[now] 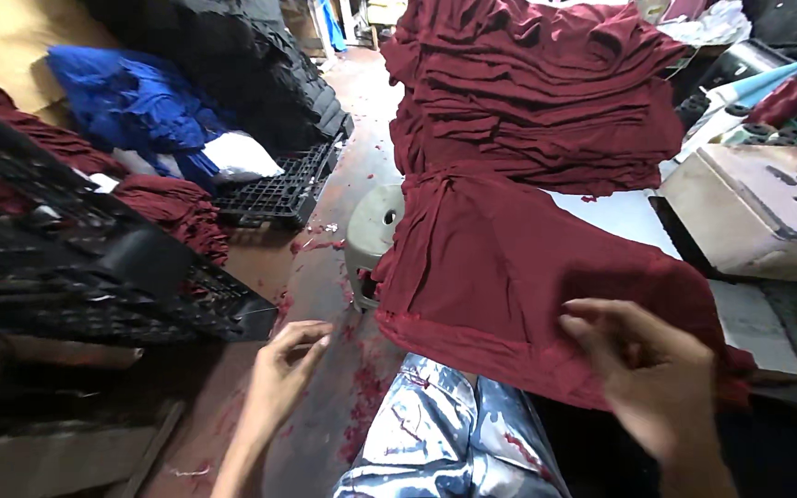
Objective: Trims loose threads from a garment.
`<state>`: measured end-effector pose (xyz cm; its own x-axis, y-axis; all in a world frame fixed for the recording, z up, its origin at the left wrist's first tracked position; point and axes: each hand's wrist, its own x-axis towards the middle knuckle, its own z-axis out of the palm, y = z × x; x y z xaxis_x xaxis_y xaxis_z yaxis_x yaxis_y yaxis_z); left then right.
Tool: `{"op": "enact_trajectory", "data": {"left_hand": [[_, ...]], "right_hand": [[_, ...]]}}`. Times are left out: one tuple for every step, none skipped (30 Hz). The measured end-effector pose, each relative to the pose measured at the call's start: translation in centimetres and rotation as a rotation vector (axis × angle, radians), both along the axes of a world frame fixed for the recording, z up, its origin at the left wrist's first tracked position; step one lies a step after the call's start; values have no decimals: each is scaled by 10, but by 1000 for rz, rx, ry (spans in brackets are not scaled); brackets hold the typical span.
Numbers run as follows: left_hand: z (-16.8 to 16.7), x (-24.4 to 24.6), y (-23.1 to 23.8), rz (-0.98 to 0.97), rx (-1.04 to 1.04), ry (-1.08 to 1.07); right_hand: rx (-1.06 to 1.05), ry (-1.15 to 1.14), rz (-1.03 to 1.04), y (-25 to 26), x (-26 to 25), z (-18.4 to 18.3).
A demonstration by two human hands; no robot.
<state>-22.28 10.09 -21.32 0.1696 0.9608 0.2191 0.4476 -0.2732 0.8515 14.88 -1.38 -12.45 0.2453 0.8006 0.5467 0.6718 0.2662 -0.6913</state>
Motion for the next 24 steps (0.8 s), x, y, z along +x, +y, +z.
{"op": "enact_trajectory", "data": {"left_hand": [[2, 13, -3, -32, 12, -49], [4, 28, -7, -61, 18, -101], [7, 44, -11, -78, 20, -158], [9, 59, -16, -78, 18, -210], [11, 72, -22, -62, 17, -249], [12, 82, -26, -35, 28, -271], [10, 90, -29, -3, 61, -276], [9, 96, -30, 33, 111, -265], [8, 100, -29, 71, 157, -247], [9, 102, -29, 105, 187, -228], [9, 103, -29, 128, 200, -214], [10, 103, -27, 143, 201, -201], [11, 102, -26, 151, 196, -189], [13, 102, -26, 146, 191, -176], [14, 100, -26, 136, 191, -162], [14, 99, -25, 125, 211, -149], [15, 98, -24, 112, 254, -128], [16, 97, -22, 92, 306, -87], [17, 95, -20, 63, 348, -34], [18, 94, -17, 31, 378, 19], [17, 94, -13, -1, 398, 53], [16, 94, -8, -27, 407, 64], [15, 93, -3, -40, 410, 55], [16, 90, 3, -47, 399, 19]], "right_hand": [[-19, 20, 73, 7, -20, -5], [-36, 10, 140, 15, -40, -13], [-48, -31, 193, 25, -57, -22], [-56, -92, 225, 36, -70, -32], [-74, -147, 243, 45, -79, -41], [-100, -164, 256, 53, -85, -47], [-124, -122, 269, 57, -86, -49], [-130, -41, 281, 59, -84, -48], [-116, 49, 284, 57, -77, -41], [-72, 104, 246, 52, -67, -32], [-5, 100, 149, 46, -52, -21], [65, 63, 13, 39, -30, -12], [123, 33, -153, 32, -6, -4], [162, 37, -325, 28, 18, 0], [204, 77, -480, 26, 36, 2], [244, 132, -597, 25, 48, 3], [285, 176, -634, 25, 49, 5], [313, 195, -607, 25, 39, 8], [312, 187, -515, 24, 21, 10], [286, 174, -368, 23, -3, 10], [232, 188, -205, 24, -30, 10], [153, 232, -26, 28, -55, 5], [72, 273, 145, 35, -76, -2], [15, 297, 267, 43, -91, -13]]}}
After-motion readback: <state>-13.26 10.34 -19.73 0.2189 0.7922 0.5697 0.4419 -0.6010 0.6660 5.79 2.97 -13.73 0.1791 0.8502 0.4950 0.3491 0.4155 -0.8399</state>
